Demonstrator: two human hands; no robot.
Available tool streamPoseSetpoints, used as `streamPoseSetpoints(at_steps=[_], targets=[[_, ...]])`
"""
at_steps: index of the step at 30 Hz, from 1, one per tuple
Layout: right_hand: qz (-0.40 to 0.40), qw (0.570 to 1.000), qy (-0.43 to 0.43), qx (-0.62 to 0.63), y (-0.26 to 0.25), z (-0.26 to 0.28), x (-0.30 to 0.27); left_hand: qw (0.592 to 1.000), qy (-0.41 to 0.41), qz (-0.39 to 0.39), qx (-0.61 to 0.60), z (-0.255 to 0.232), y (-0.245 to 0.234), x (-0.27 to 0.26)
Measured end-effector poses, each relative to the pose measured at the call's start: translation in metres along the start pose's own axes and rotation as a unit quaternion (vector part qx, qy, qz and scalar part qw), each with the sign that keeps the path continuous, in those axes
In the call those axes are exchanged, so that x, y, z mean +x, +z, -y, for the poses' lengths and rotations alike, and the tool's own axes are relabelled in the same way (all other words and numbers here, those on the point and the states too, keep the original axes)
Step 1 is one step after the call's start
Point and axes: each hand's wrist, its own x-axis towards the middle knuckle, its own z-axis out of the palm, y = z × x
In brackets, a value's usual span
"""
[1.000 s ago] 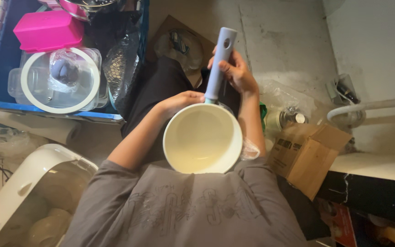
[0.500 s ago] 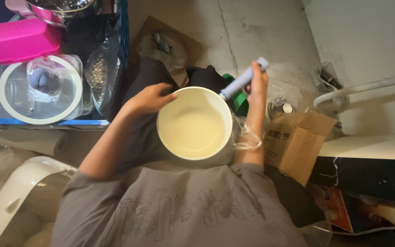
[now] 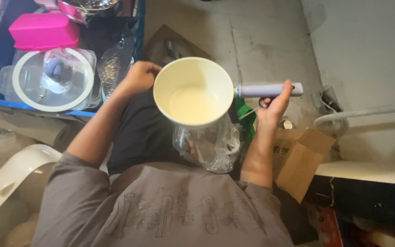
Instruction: The person sits on the floor and attaches a light purple handle to a white bowl using a screwdriver. They retrieve the screwdriver from a plastic bag, insert and tighten the screw into the handle, then test the fit by lifting the bowl.
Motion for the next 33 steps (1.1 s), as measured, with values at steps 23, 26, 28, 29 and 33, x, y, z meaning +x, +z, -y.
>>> streamPoseSetpoints(at_steps=[23, 26, 28, 29, 33], targets=[[0.509, 0.779, 0.304, -0.203, 0.042, -0.047, -0.169, 0.946, 0.215, -0.181, 0.160, 0.004, -0.115, 0.091], [0.472, 0.805, 0.348, -0.089, 0.030, -0.054, -0.174, 0.894, 0.299, -0.276, 0.189, -0.045, -0.103, 0.072], [0.491, 0.810, 0.310, -0.086, 0.023, -0.060, -0.176, 0.868, 0.353, -0.319, 0.139, -0.077, -0.087, 0.030], [0.503, 0.810, 0.289, -0.083, 0.021, -0.062, -0.176, 0.863, 0.382, -0.322, 0.078, -0.087, -0.072, -0.003], [0.505, 0.803, 0.294, -0.113, 0.007, -0.062, -0.176, 0.986, 0.096, -0.023, -0.136, -0.082, 0.001, -0.135]])
